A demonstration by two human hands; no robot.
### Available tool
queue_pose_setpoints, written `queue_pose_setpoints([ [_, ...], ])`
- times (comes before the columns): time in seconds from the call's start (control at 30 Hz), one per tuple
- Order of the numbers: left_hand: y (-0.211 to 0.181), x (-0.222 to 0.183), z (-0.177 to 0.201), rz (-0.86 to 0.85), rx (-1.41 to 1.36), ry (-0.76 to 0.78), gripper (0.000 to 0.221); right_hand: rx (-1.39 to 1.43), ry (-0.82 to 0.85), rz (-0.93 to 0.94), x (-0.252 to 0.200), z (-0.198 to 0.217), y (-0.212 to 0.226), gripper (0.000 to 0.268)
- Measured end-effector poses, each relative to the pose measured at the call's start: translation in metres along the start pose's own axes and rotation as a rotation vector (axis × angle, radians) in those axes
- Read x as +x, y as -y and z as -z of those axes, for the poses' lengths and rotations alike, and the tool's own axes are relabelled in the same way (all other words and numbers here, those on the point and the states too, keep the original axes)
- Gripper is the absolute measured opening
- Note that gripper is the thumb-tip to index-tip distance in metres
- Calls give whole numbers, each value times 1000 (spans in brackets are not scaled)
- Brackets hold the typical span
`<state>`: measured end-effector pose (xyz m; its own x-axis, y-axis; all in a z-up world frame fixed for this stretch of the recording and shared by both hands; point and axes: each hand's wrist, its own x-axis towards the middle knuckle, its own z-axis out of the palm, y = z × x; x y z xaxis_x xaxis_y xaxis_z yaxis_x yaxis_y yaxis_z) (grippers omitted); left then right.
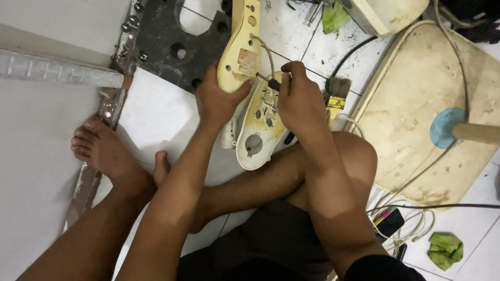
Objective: The person is disassembling the plastic housing of an electronic appliance by removing screws with a screwdriver and prying components apart with pliers.
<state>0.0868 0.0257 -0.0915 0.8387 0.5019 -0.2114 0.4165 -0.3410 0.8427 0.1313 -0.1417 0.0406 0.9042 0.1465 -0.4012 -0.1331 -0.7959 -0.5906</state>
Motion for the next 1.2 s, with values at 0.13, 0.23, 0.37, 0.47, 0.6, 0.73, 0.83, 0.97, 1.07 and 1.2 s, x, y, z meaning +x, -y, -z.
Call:
queue_pose_setpoints([
  [0.13, 6, 5, 0, 34, 28, 21, 92, 33, -75, 98, -9, 3, 10, 36],
  [0.23, 0, 1, 3, 44, 23, 41, 93, 65, -83, 185, -3, 0, 7, 39],
  [0.37, -6, -2, 0, 14, 9, 20, 90, 42, -8, 71, 1, 3, 1, 50],
  [0.47, -9, -5, 1, 7, -7, 19, 88, -28, 45, 4, 4, 4, -5, 39],
  [0.6, -11, -4, 5, -113, 50, 21, 83, 59, -90, 197, 4, 2, -16, 48],
  [0.73, -14, -7, 9, -214, 90, 10, 78, 51, -127, 304, 12, -6, -29, 53],
  [0.83, -13, -7, 6, -227, 87, 9, 77, 128, -57, 14, 9, 1, -10, 36],
  [0.97, -12, -5, 7, -232, 85, 23, 77, 35, -73, 85, 8, 2, -14, 29],
  [1.07, -12, -6, 5, -209, 100, 43, 82, 62, -74, 211, 9, 2, -21, 51],
  [1.2, -11, -7, 6, -243, 101, 14, 79, 75, -92, 194, 11, 0, -13, 48],
])
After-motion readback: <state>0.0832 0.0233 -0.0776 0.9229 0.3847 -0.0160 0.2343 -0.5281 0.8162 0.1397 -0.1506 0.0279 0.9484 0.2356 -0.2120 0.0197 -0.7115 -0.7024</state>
